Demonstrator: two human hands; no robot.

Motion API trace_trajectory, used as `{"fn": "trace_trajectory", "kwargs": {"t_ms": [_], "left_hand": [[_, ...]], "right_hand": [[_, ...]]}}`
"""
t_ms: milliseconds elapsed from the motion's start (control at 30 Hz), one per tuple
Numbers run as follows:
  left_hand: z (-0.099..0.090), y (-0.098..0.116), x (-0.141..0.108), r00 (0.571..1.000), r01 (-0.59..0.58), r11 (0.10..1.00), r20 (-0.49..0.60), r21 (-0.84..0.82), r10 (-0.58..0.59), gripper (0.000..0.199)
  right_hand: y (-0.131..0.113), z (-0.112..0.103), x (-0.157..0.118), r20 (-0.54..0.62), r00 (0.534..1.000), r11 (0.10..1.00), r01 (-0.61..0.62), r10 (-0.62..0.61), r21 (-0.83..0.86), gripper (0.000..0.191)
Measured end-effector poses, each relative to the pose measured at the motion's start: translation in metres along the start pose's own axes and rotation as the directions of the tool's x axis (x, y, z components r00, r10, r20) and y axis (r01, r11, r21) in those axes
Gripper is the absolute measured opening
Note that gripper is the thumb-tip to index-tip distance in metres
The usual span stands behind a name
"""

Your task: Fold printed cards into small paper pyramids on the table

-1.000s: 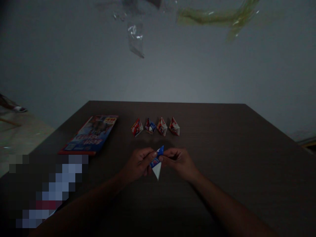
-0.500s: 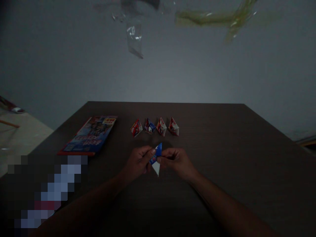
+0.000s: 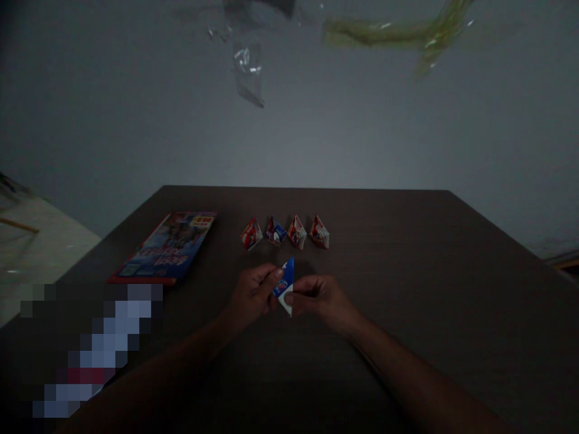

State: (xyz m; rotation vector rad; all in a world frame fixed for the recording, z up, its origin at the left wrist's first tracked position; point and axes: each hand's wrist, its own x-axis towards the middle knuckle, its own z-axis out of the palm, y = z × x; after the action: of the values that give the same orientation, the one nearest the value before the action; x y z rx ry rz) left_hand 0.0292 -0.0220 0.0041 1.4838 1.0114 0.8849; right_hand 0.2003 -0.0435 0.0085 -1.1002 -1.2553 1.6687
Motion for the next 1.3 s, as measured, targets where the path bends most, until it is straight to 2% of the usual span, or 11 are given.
{"fn": "trace_trajectory", "kwargs": {"t_ms": [533,600,667,767,867,933,1033,1167,1300], "left_hand": [[-0.005,-0.002,0.004,0.996,0.008,1.0,-0.09,-0.012,-0.009,0.038],[-0.004,-0.004,0.005,0.995,0.015,0.999,-0.1,-0.032,-0.018,0.037],[-0.003,-0.005,0.005,0.994,0.02,0.998,-0.104,-0.058,-0.026,0.036],[0.0,-0.006,0.005,0.994,0.021,0.997,-0.102,-0.074,-0.029,0.036],[0.003,-0.006,0.004,0.994,0.019,0.997,-0.108,-0.071,-0.027,0.037],[0.004,-0.007,0.004,0.994,0.015,0.995,-0.11,-0.1,-0.026,0.037],[0.005,-0.01,0.004,0.996,-0.011,0.98,-0.094,-0.2,-0.008,0.041],[0.004,-0.013,0.004,0.999,-0.034,0.96,-0.04,-0.278,0.024,0.039],[0.002,-0.012,0.004,0.997,-0.066,0.978,-0.048,-0.2,0.057,0.034]], "right_hand": [[0.0,0.002,-0.002,0.041,0.999,1.0,-0.022,0.023,-0.01,0.022],[0.002,0.001,-0.001,0.032,0.999,0.998,0.026,-0.024,-0.057,0.025],[0.004,0.001,-0.001,-0.03,0.993,0.984,0.111,-0.116,-0.14,0.035],[0.007,0.001,-0.001,-0.128,0.942,0.913,0.259,-0.311,-0.316,0.053],[0.009,0.0,-0.002,-0.056,0.868,0.752,0.394,-0.494,-0.528,0.05],[0.009,-0.001,-0.003,0.014,0.822,0.633,0.449,-0.569,-0.631,0.042],[0.007,-0.003,-0.003,0.05,0.784,0.55,0.478,-0.619,-0.685,0.037],[0.004,-0.003,-0.003,0.058,0.808,0.585,0.471,-0.586,-0.66,0.036],[0.0,-0.003,-0.006,0.043,0.846,0.62,0.423,-0.531,-0.661,0.033]]}}
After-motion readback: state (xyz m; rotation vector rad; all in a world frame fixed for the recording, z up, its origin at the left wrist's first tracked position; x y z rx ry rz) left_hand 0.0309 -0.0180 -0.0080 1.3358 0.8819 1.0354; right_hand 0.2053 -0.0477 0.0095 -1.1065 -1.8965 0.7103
